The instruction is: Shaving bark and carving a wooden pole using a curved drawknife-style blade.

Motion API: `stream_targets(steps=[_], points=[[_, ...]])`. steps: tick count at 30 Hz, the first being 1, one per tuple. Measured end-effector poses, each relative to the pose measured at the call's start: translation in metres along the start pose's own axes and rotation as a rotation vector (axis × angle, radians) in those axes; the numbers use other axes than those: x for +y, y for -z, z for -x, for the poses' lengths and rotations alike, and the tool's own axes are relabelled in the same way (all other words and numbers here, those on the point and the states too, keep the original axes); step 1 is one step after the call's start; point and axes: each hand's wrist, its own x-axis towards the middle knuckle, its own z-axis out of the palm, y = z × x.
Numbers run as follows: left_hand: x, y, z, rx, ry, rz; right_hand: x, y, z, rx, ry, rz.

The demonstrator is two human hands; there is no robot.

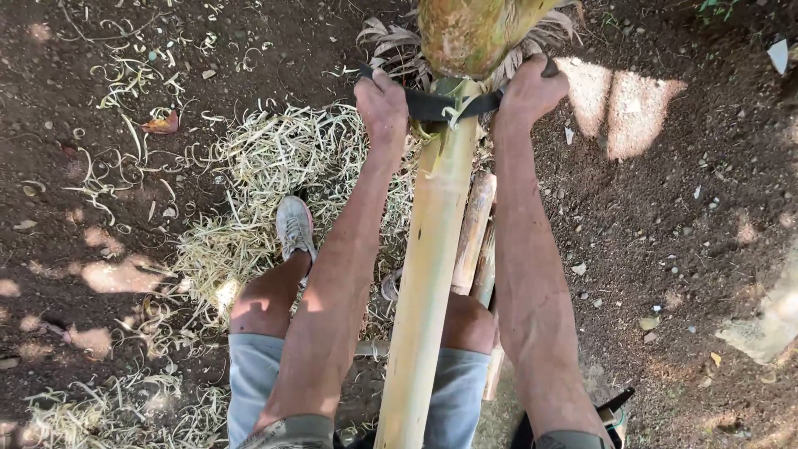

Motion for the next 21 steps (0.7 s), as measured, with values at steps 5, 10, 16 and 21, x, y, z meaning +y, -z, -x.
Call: stream_targets(steps=[5, 10, 16, 21], points=[[0.01, -0.017, -0.023, 0.008, 0.077, -0.042, 0.023, -0.025, -0.044, 0.009, 0.079, 0.014], [0.025, -0.005, -0.019, -0.138, 0.158, 0.048, 0.042, -0.017, -0.058, -0.009, 0.066, 0.101], [0.046, 0.03, 0.007, -0.201, 0.084, -0.144, 0.024, 0.018, 0.003, 0.029, -0.111, -0.009], [0.035, 0.085, 0.077, -0.183, 0.024, 0.079, 0.038, 0.072, 0.056, -0.125, -0.174, -0.251]])
